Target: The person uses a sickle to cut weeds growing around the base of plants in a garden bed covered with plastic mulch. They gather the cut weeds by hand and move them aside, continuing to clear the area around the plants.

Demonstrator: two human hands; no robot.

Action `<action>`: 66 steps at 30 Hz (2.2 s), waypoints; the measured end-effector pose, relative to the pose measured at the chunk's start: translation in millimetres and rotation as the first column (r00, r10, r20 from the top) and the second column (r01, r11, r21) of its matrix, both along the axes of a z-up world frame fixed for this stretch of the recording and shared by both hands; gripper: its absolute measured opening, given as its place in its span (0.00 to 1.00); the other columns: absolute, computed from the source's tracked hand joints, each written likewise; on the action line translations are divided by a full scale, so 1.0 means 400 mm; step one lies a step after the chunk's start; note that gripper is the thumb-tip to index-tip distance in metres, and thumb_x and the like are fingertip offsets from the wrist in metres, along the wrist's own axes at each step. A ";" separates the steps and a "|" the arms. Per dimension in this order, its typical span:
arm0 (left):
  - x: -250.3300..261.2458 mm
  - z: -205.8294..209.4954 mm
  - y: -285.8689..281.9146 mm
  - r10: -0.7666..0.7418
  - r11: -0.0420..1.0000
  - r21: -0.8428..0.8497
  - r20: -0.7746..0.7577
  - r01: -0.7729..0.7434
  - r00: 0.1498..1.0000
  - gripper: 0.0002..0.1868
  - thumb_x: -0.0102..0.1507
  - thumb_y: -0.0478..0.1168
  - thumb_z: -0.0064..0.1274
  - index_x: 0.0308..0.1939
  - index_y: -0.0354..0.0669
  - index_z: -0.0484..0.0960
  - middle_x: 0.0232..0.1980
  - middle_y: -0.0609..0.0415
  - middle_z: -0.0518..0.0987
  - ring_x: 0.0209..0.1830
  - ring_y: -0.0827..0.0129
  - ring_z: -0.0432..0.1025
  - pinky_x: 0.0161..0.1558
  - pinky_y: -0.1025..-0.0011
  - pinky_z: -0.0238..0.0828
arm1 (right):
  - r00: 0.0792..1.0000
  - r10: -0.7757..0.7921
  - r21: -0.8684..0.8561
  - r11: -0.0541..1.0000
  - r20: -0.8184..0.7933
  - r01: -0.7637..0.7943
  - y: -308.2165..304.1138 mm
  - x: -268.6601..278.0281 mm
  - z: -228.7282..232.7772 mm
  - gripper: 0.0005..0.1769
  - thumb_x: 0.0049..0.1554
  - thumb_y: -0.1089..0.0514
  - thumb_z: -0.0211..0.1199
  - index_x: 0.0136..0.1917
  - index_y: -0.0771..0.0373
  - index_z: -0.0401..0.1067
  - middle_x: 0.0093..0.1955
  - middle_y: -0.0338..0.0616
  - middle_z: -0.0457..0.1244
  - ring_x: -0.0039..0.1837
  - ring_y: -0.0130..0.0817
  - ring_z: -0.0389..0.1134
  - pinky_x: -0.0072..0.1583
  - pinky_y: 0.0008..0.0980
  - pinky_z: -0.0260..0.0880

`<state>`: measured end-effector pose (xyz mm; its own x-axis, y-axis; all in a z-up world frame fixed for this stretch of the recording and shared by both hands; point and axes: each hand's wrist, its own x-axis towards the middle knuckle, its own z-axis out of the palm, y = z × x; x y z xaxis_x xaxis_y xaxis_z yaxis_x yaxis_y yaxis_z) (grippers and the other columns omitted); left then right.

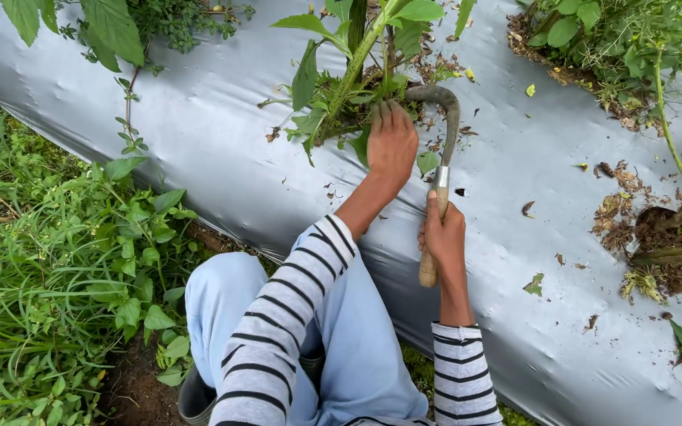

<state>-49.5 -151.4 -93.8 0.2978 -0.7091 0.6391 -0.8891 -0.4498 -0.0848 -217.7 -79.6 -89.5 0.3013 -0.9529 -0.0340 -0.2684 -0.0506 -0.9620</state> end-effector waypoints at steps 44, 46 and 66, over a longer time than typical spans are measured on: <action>0.122 -0.235 -0.309 0.101 0.943 0.333 -0.359 0.027 0.928 0.10 0.66 0.40 0.55 0.29 0.49 0.79 0.27 0.58 0.76 0.31 0.65 0.73 0.54 0.57 0.67 | 0.997 -0.072 0.036 0.997 0.027 0.071 0.046 0.025 -0.020 0.24 0.70 0.45 0.53 0.40 0.67 0.65 0.24 0.46 0.57 0.22 0.30 0.60 0.22 0.30 0.61; 0.100 -0.251 -0.359 0.188 0.916 0.399 -0.542 0.054 0.819 0.06 0.67 0.41 0.52 0.36 0.48 0.81 0.32 0.56 0.80 0.32 0.67 0.76 0.40 0.63 0.79 | 0.996 -0.078 0.035 0.996 0.035 0.077 0.049 0.022 -0.021 0.24 0.70 0.46 0.53 0.40 0.67 0.65 0.24 0.46 0.57 0.22 0.31 0.60 0.22 0.30 0.61; 0.192 -0.274 -0.118 -0.140 0.987 -0.001 -0.483 0.160 0.864 0.16 0.57 0.57 0.62 0.28 0.51 0.80 0.22 0.51 0.81 0.24 0.56 0.80 0.26 0.57 0.78 | 0.994 -0.091 0.037 0.995 0.062 0.089 0.044 0.016 -0.036 0.24 0.70 0.46 0.53 0.41 0.67 0.65 0.23 0.46 0.58 0.21 0.30 0.60 0.22 0.30 0.62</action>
<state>27.5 -198.7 -203.6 0.4492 -0.7905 0.4163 -0.8806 -0.3131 0.3557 -211.5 -62.2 -104.0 0.2168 -0.9749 -0.0505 -0.2087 0.0043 -0.9780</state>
